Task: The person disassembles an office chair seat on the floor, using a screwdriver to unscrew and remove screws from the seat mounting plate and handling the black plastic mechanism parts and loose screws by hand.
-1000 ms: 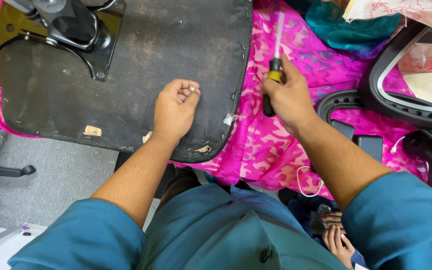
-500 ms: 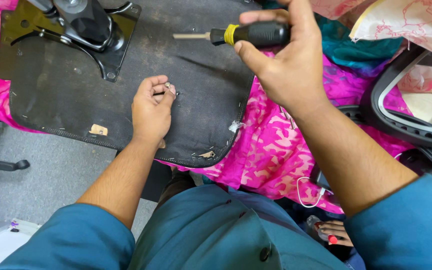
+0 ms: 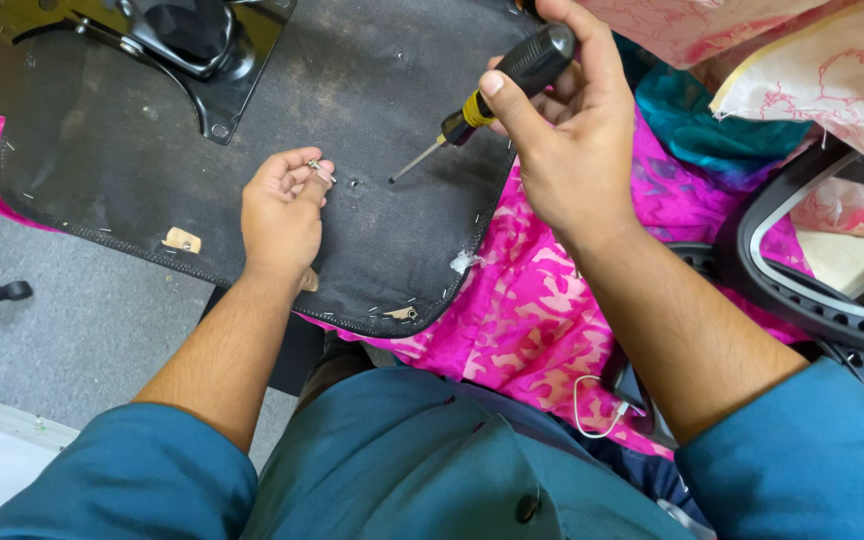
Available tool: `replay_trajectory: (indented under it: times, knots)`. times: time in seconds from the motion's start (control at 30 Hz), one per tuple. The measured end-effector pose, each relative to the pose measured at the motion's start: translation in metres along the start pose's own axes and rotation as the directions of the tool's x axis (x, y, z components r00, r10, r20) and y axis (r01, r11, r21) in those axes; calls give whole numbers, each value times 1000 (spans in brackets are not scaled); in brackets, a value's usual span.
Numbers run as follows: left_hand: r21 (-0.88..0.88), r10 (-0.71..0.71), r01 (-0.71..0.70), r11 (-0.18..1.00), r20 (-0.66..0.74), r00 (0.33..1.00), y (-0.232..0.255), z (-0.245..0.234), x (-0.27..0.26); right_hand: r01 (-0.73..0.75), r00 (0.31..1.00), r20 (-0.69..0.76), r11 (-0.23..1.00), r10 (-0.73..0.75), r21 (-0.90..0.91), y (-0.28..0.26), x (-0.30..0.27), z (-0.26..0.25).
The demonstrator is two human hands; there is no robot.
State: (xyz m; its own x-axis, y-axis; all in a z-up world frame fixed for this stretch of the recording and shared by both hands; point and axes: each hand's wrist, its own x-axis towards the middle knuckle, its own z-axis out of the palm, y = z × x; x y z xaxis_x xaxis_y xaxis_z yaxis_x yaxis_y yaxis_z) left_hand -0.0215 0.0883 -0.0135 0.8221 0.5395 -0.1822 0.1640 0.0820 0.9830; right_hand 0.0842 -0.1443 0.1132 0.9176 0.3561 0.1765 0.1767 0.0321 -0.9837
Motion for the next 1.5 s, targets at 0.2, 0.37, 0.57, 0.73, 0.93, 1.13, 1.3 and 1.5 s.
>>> replay_trajectory:
  times: [0.2,0.37,0.57,0.73,0.93,1.13,1.3,1.5]
  knots:
    - [210,-5,-15,978,94,996,8,-7,-23,113,985,149,984,-92,-141,4,-12,8]
    - [270,25,-64,961,148,989,9,-23,-51,105,934,347,993,-80,-54,-2,-25,22]
    - [115,-21,25,993,-34,999,3,-47,-79,241,870,468,961,-151,-137,-12,-32,42]
    - [221,21,1,975,-96,995,1,-60,-101,248,846,510,961,-156,-118,-16,-41,59]
    - [275,14,1,961,-53,998,6,-55,-108,245,843,518,960,-143,-133,-22,-50,71]
    - [493,237,-200,847,-14,971,10,-53,-117,237,835,531,965,-145,-109,-30,-55,77]
    - [566,256,-180,805,-57,965,3,-49,-118,269,806,566,959,-176,-84,-36,-55,79]
    - [609,306,-230,759,-22,952,-1,-51,-114,304,779,592,950,-206,-69,-41,-61,83]
